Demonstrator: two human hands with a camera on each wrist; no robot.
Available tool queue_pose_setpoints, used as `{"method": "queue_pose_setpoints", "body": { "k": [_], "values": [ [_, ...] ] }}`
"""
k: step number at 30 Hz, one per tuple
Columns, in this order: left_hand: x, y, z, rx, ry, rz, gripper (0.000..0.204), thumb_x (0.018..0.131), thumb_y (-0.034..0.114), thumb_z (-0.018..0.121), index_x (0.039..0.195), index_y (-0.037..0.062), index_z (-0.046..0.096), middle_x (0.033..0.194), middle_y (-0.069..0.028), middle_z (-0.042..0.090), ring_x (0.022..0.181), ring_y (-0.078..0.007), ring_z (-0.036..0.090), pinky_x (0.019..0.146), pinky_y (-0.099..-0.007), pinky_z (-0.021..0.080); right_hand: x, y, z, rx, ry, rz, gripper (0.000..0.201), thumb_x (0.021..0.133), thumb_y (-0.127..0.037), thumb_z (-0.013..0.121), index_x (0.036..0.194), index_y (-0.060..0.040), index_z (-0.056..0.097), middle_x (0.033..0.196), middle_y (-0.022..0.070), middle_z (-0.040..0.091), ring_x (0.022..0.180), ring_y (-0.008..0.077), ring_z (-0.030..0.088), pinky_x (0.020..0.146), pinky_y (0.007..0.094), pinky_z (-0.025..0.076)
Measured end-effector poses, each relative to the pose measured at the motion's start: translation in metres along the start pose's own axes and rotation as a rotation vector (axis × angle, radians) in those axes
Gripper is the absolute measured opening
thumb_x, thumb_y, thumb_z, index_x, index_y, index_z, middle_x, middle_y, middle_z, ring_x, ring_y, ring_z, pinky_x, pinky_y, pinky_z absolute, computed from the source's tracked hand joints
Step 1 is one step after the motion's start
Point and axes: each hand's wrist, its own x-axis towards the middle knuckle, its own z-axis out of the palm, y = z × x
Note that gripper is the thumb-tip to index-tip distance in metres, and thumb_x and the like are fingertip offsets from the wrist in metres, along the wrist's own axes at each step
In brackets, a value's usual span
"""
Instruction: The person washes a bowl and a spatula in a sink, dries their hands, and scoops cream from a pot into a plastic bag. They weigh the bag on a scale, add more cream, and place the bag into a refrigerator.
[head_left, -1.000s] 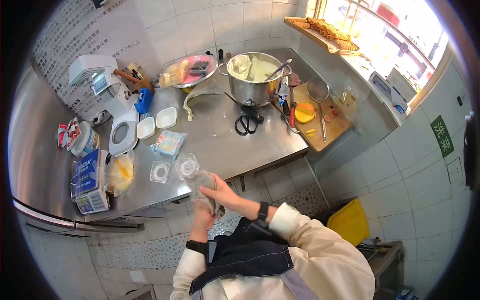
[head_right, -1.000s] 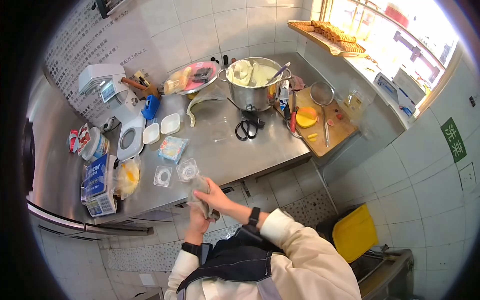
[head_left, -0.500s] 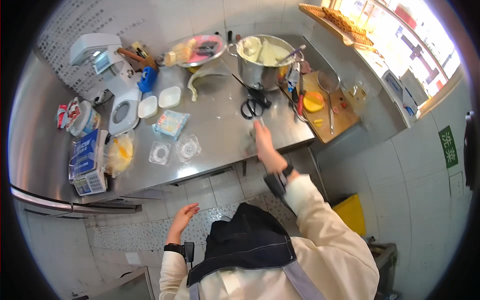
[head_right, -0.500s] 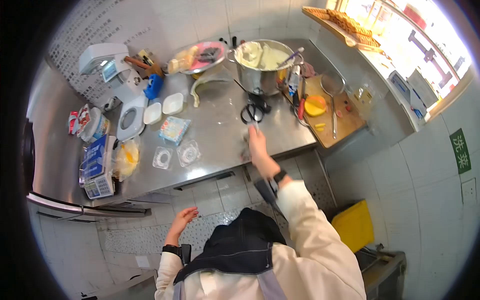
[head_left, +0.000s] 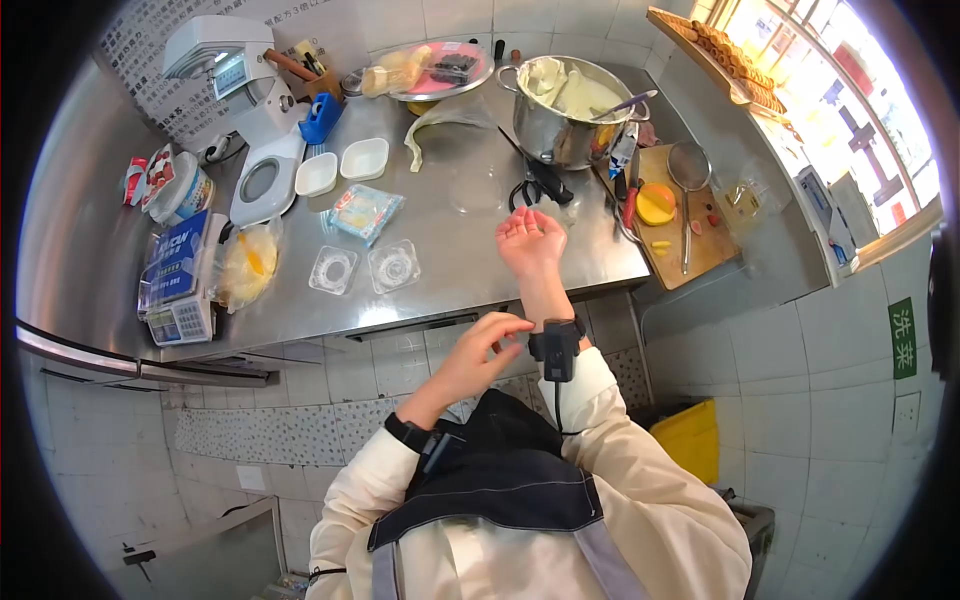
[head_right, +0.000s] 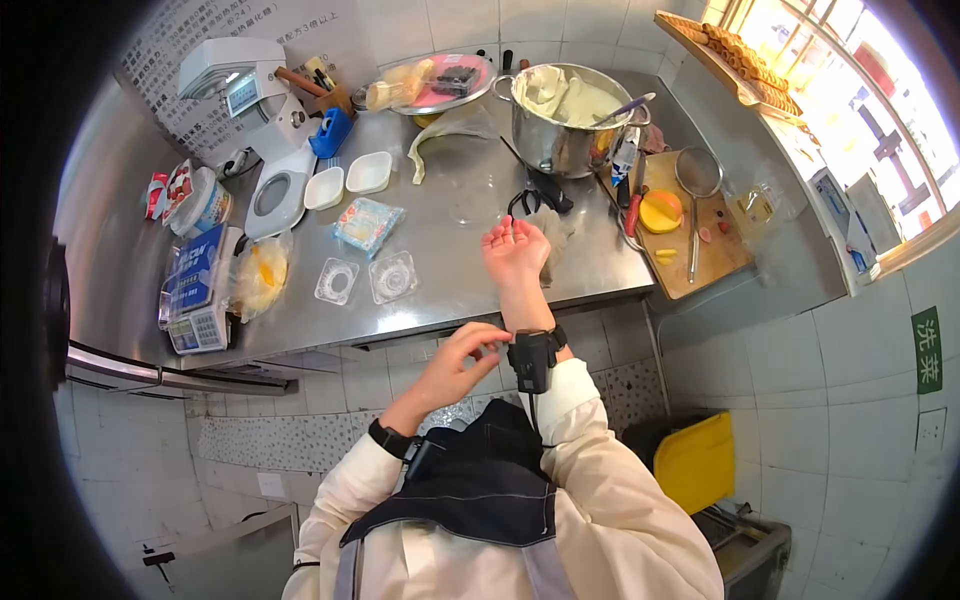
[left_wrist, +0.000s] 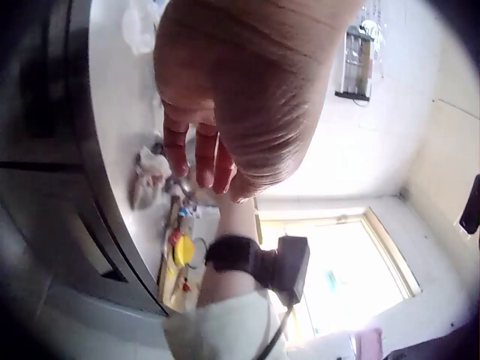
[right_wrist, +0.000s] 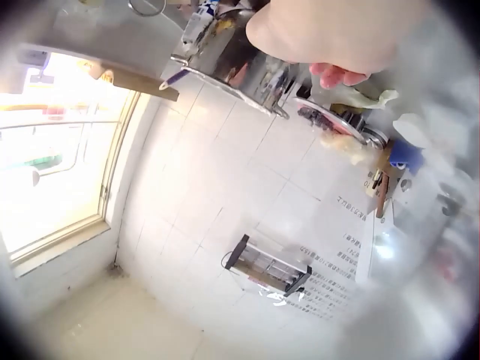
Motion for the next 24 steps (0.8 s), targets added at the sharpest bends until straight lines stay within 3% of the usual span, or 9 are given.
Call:
{"method": "queue_pose_setpoints", "body": {
  "k": [6,9,12,14,18,21,23,24],
  "values": [
    [0.003,0.004,0.004,0.251,0.085,0.124,0.019,0.078,0.010,0.063,0.096,0.0068,0.060,0.091,-0.0057,0.053,0.079,-0.0169,0.052,0.066,-0.0262,0.043,0.004,-0.004,-0.004,0.057,-0.061,0.027,0.011,0.076,-0.015,0.045,0.082,-0.0059,0.045,0.074,0.0024,0.050,0.064,0.0170,0.046,0.061,0.0316,0.038],
    [0.007,-0.010,-0.003,0.267,0.084,0.218,0.017,0.075,0.013,0.067,0.088,0.0067,0.060,0.085,-0.0070,0.053,0.083,-0.0208,0.051,0.074,-0.0317,0.041,0.015,0.018,-0.012,-0.072,-0.124,0.051,0.009,0.076,-0.013,0.045,0.075,-0.0058,0.050,0.067,0.0022,0.050,0.058,0.0167,0.045,0.059,0.0312,0.038],
    [-0.009,-0.019,-0.019,0.151,0.076,0.141,0.016,0.075,0.018,0.068,0.084,0.0070,0.060,0.081,-0.0058,0.050,0.082,-0.0202,0.048,0.073,-0.0312,0.039,0.022,0.047,-0.022,-0.151,-0.240,0.223,0.010,0.077,-0.014,0.043,0.075,-0.0066,0.050,0.067,0.0021,0.050,0.056,0.0154,0.043,0.057,0.0303,0.036],
    [-0.034,-0.018,-0.030,0.036,0.134,0.017,0.018,0.076,0.021,0.067,0.085,0.0069,0.059,0.078,-0.0039,0.047,0.080,-0.0183,0.046,0.072,-0.0302,0.038,0.014,0.077,-0.015,-0.120,-0.153,0.274,0.009,0.078,-0.014,0.042,0.075,-0.0075,0.049,0.067,0.0013,0.049,0.056,0.0141,0.042,0.056,0.0289,0.034],
    [-0.083,-0.030,-0.060,0.070,0.242,-0.031,0.019,0.078,0.023,0.066,0.084,0.0065,0.059,0.074,-0.0031,0.043,0.079,-0.0173,0.043,0.071,-0.0292,0.037,-0.018,0.145,0.006,-0.115,-0.185,0.389,0.008,0.078,-0.013,0.041,0.077,-0.0081,0.047,0.067,0.0002,0.048,0.055,0.0134,0.041,0.055,0.0279,0.034],
    [-0.108,-0.030,-0.086,0.151,0.255,-0.014,0.021,0.079,0.022,0.064,0.093,0.0075,0.058,0.078,-0.0015,0.046,0.080,-0.0150,0.045,0.073,-0.0288,0.036,-0.028,0.192,0.006,-0.170,-0.222,0.486,0.006,0.080,-0.013,0.043,0.079,-0.0083,0.047,0.067,-0.0003,0.046,0.055,0.0127,0.040,0.055,0.0269,0.033],
    [-0.128,-0.022,-0.104,-0.091,0.239,-0.240,0.028,0.082,0.021,0.061,0.106,0.0093,0.054,0.083,0.0004,0.050,0.082,-0.0119,0.048,0.075,-0.0271,0.038,-0.026,0.219,-0.003,-0.376,-0.346,0.593,0.006,0.083,-0.015,0.045,0.084,-0.0087,0.047,0.069,0.0004,0.047,0.057,0.0133,0.041,0.056,0.0268,0.034],
    [-0.143,-0.025,-0.114,-0.091,0.235,-0.234,0.028,0.082,0.021,0.061,0.106,0.0093,0.054,0.083,0.0004,0.050,0.082,-0.0119,0.048,0.075,-0.0271,0.038,-0.034,0.230,-0.001,-0.378,-0.349,0.587,0.006,0.083,-0.015,0.045,0.084,-0.0087,0.047,0.069,0.0004,0.047,0.057,0.0133,0.041,0.056,0.0268,0.034]
  ]
}}
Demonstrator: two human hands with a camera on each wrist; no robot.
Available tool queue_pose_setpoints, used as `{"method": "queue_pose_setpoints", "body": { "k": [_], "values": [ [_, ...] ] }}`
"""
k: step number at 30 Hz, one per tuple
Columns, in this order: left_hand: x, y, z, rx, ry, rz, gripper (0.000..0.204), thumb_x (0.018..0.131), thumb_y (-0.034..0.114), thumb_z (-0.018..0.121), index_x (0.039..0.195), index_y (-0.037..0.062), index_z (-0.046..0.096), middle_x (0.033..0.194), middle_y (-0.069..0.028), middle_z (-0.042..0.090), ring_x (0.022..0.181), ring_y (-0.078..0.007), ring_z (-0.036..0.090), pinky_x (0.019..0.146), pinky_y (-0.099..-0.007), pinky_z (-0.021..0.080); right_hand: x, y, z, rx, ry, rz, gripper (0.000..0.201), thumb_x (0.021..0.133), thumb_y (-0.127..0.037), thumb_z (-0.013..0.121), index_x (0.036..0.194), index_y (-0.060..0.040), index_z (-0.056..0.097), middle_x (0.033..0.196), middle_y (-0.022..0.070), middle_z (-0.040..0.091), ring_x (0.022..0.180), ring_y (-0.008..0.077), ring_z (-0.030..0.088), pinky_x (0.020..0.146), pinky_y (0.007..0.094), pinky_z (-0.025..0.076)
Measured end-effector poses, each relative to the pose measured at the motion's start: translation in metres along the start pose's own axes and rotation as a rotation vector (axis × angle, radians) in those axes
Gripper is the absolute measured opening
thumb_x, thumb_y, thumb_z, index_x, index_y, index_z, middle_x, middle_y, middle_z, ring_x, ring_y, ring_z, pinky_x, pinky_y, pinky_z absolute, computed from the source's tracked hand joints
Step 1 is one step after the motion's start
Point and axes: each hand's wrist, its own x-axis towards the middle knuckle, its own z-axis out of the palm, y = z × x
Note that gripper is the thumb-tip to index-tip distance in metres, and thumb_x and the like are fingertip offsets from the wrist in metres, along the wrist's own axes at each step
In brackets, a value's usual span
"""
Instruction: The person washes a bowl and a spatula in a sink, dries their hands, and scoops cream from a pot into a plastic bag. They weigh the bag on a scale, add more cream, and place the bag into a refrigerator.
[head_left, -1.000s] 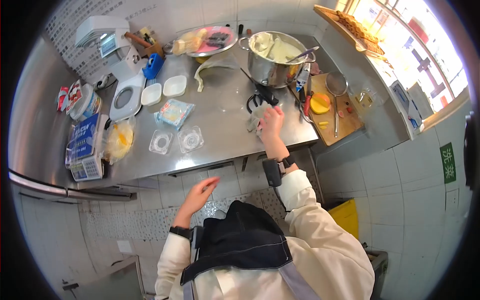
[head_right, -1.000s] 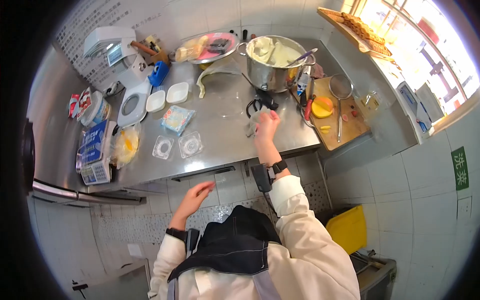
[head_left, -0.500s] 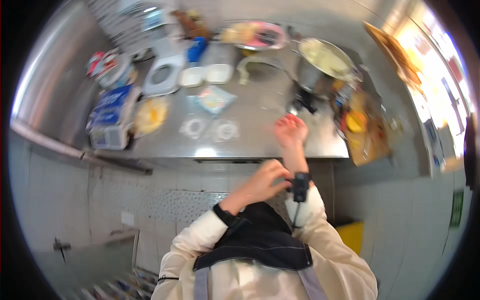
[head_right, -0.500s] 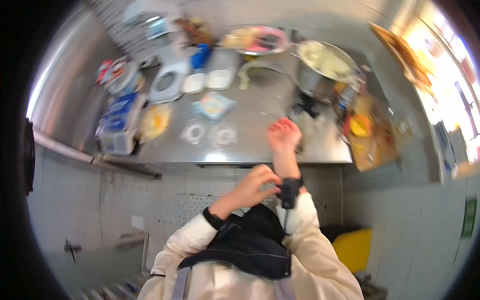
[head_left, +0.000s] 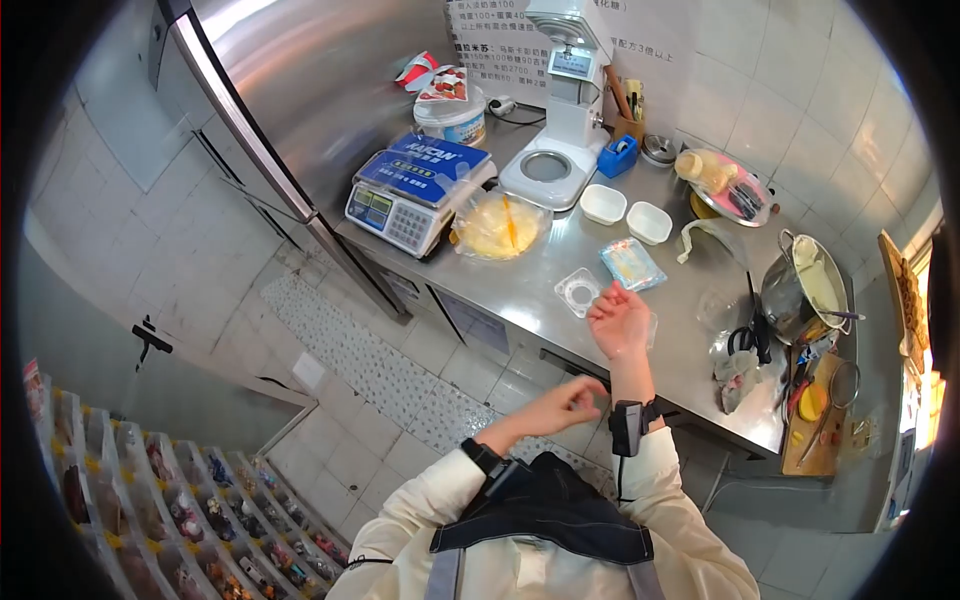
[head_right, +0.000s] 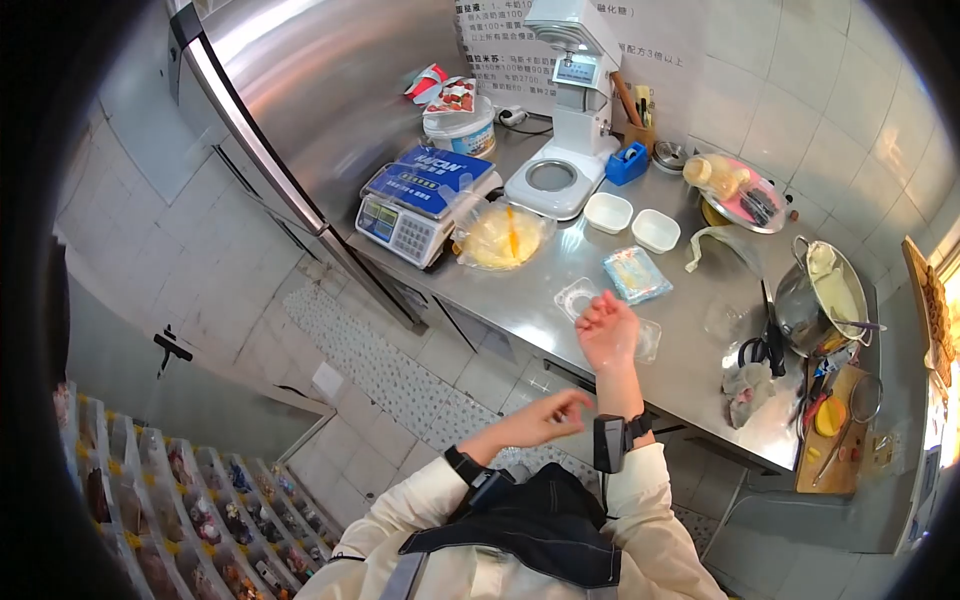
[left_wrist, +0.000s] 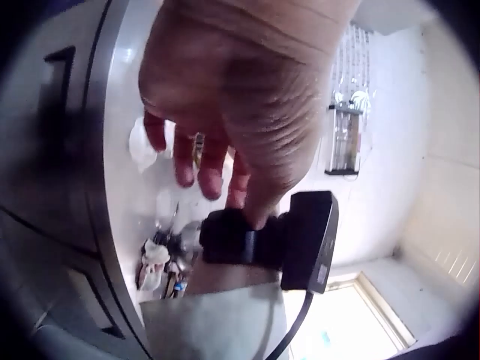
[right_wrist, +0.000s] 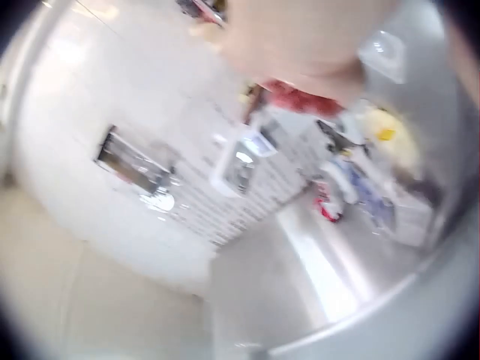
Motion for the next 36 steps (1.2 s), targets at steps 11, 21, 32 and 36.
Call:
{"method": "queue_pose_setpoints", "body": {
  "k": [11,21,32,36],
  "values": [
    [-0.132,-0.052,-0.306,-0.258,1.170,-0.149,0.060,0.084,0.048,0.050,0.126,0.0079,0.039,0.114,-0.0105,0.051,0.097,-0.0171,0.050,0.078,-0.0306,0.039,0.001,-0.024,-0.032,-0.495,0.201,0.114,0.015,0.086,-0.019,0.049,0.096,-0.0086,0.049,0.076,0.0029,0.052,0.062,0.0146,0.045,0.059,0.0281,0.038],
    [-0.044,-0.037,-0.493,-0.458,1.292,-0.332,0.067,0.079,0.055,0.054,0.119,0.0032,0.042,0.096,-0.0171,0.054,0.077,-0.0194,0.054,0.066,-0.0324,0.047,0.072,-0.048,-0.019,-0.514,0.327,-0.114,0.012,0.086,-0.020,0.050,0.094,-0.0111,0.052,0.074,0.0008,0.053,0.061,0.0111,0.046,0.057,0.0237,0.038],
    [0.016,-0.011,-0.527,-0.036,1.282,-0.321,0.032,0.076,0.005,0.055,0.104,0.0050,0.039,0.068,-0.0054,0.051,0.054,-0.0111,0.049,0.045,-0.0208,0.039,0.084,-0.045,0.009,-0.603,0.453,-0.336,0.007,0.084,-0.011,0.047,0.090,-0.0079,0.050,0.072,0.0020,0.051,0.058,0.0111,0.047,0.054,0.0221,0.039],
    [0.040,0.058,-0.528,-0.066,0.896,-0.041,0.025,0.078,0.000,0.048,0.102,0.0035,0.042,0.061,0.0007,0.045,0.046,-0.0043,0.034,0.041,-0.0174,0.028,0.057,-0.031,-0.010,-0.592,0.616,-0.486,0.008,0.083,-0.010,0.048,0.090,-0.0082,0.050,0.072,0.0020,0.051,0.055,0.0109,0.046,0.052,0.0219,0.039]
  ]
}}
